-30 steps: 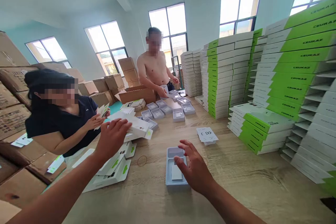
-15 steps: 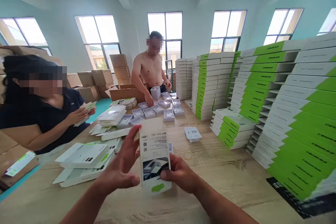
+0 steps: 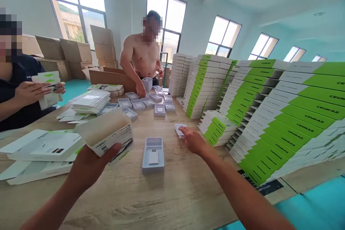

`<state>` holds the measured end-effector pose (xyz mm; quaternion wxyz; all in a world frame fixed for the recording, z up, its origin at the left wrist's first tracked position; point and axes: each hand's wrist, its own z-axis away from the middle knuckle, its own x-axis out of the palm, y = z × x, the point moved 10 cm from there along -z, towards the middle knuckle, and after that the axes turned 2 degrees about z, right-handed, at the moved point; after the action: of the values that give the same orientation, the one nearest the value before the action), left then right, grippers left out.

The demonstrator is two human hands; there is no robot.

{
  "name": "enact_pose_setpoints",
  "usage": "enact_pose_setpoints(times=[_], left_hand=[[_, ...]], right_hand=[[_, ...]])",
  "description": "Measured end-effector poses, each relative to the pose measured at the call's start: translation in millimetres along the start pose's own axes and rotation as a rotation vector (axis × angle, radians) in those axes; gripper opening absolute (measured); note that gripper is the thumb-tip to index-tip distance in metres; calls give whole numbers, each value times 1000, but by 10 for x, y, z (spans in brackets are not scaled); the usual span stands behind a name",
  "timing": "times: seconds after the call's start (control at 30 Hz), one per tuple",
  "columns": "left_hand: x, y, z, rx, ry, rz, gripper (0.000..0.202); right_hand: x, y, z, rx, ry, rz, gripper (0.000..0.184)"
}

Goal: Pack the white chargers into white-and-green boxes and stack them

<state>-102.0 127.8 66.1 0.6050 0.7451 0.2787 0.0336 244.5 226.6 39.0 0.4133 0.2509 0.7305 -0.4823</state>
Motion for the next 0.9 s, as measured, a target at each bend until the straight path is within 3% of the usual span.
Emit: enact_pose_setpoints(times=[0.07,0.17,0.27,0.4,0.5,0.57,0.67,0.77,0.83,0.9], left_hand=[[-96,-107,-60,-8,67,-119,57],[-31,-278,-107,14,23,-151,60],[97,-399,-130,70,-80,-106,58],[201,-281,-92,274,-189,-21,43],[230,-194,-52,348,-209,2,33],[248,-170,-34,365,-206,25,30],[283,-113,13,433,-211,70,26],[317,-52,76,500,-228,76,25],[327,-4,118,535,-242,79,25],[326,41,148,563,-255,89,25]], right_hand=[[-194,301,-140,21,-26,80,59],[-249,507,-265,9,-82,152,57],[-251,536,-306,-7,-79,181,41],[-430,399,-241,-10,62,167,26],[-575,11,-8,-35,228,103,31],[-610,-455,236,-133,337,-2,30],[-565,-1400,651,-513,440,-208,26],[-345,-2088,839,-753,455,-134,35],[-190,-2253,797,-768,503,2,31],[-98,-2176,708,-728,558,57,27]])
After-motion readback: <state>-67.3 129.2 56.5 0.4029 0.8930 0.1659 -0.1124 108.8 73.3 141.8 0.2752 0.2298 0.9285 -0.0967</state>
